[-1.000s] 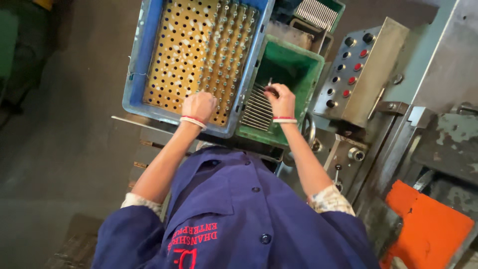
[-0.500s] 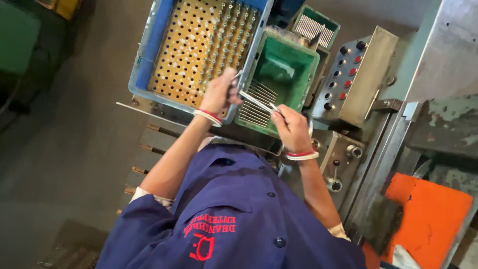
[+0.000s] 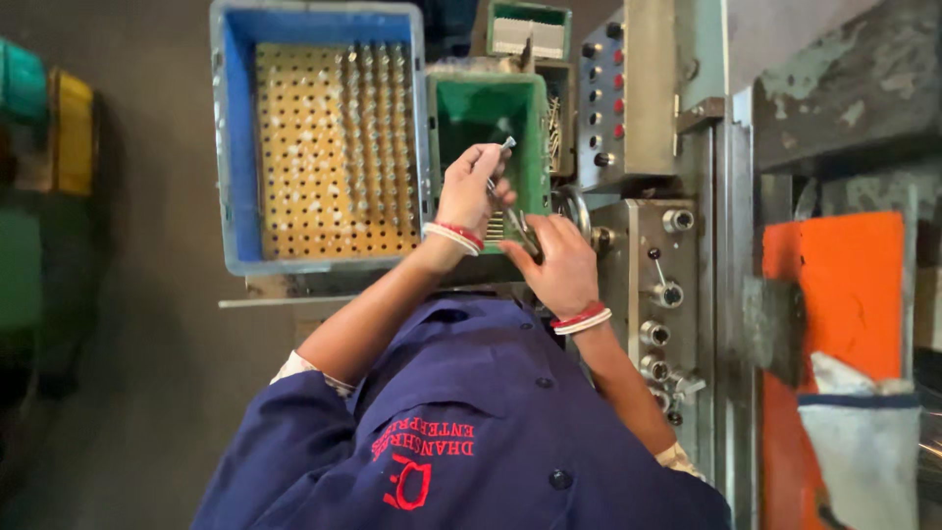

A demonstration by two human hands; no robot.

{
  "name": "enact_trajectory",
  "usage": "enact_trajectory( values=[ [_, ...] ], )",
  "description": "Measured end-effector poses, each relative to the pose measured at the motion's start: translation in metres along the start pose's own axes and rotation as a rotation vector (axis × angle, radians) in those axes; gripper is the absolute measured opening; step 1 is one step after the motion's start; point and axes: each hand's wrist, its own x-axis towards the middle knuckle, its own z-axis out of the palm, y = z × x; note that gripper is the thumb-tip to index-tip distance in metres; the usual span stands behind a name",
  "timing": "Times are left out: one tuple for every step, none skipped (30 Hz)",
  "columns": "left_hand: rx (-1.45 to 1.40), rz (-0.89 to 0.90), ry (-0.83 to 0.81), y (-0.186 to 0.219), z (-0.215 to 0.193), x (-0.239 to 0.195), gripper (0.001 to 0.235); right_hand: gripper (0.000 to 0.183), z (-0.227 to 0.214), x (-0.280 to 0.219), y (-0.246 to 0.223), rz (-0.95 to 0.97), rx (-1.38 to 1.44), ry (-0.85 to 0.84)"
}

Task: The person operates a metalworking machine by inserting metal rods into the machine and using a lever to process them. They periodically measure the processed rods with a vernier caliper and place the finished pieces into a green bin.

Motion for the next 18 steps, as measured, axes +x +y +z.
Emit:
enact_trajectory(
  values=[
    [0.274,0.15,-0.007,0.006,0.005,-0.004,0.023,0.028,-0.002,-0.002,0.0,0.136,0.066,-0.069],
    [0.546,0.305,-0.018,0.012,0.009,-0.01,0.025,0.022,-0.005,-0.004,0.001,0.271,0.136,-0.137],
    [0.811,0.461,-0.031,0.017,0.012,-0.018,0.027,0.018,-0.009,-0.007,0.002,0.408,0.209,-0.209],
    [0.879,0.484,-0.081,0.023,0.015,-0.024,0.029,0.018,-0.014,-0.009,0.004,0.404,0.248,-0.216],
    [0.948,0.509,-0.133,0.03,0.017,-0.029,0.032,0.019,-0.018,-0.01,0.007,0.401,0.288,-0.221],
    [1.015,0.534,-0.187,0.036,0.018,-0.032,0.035,0.021,-0.022,-0.011,0.009,0.396,0.328,-0.224],
    [1.041,0.529,-0.244,0.039,0.018,-0.034,0.03,0.018,-0.025,-0.014,0.01,0.377,0.327,-0.224],
    [1.065,0.524,-0.302,0.042,0.018,-0.036,0.028,0.015,-0.029,-0.017,0.01,0.357,0.325,-0.225],
    [1.086,0.525,-0.363,0.044,0.019,-0.034,0.03,0.013,-0.033,-0.017,0.01,0.334,0.32,-0.223],
    [1.113,0.458,-0.384,0.046,0.019,-0.031,0.032,0.011,-0.035,-0.017,0.008,0.246,0.226,-0.162],
    [1.14,0.388,-0.402,0.045,0.019,-0.029,0.036,0.011,-0.038,-0.018,0.004,0.16,0.132,-0.108],
    [1.167,0.318,-0.421,0.044,0.018,-0.026,0.04,0.012,-0.039,-0.019,0.0,0.074,0.036,-0.057],
    [1.138,0.256,-0.462,0.043,0.016,-0.024,0.04,0.013,-0.041,-0.019,-0.005,0.04,-0.049,-0.059],
    [1.109,0.193,-0.501,0.041,0.015,-0.022,0.04,0.014,-0.043,-0.018,-0.011,0.007,-0.134,-0.063],
    [1.079,0.131,-0.538,0.039,0.015,-0.02,0.041,0.016,-0.046,-0.017,-0.016,-0.027,-0.219,-0.068],
    [1.066,0.011,-0.538,0.037,0.014,-0.018,0.042,0.016,-0.047,-0.016,-0.021,-0.037,-0.277,-0.08],
    [1.053,-0.11,-0.534,0.036,0.013,-0.017,0.044,0.017,-0.047,-0.016,-0.025,-0.047,-0.331,-0.094],
    [1.039,-0.231,-0.529,0.034,0.013,-0.016,0.046,0.017,-0.048,-0.017,-0.03,-0.057,-0.386,-0.109]
  ],
)
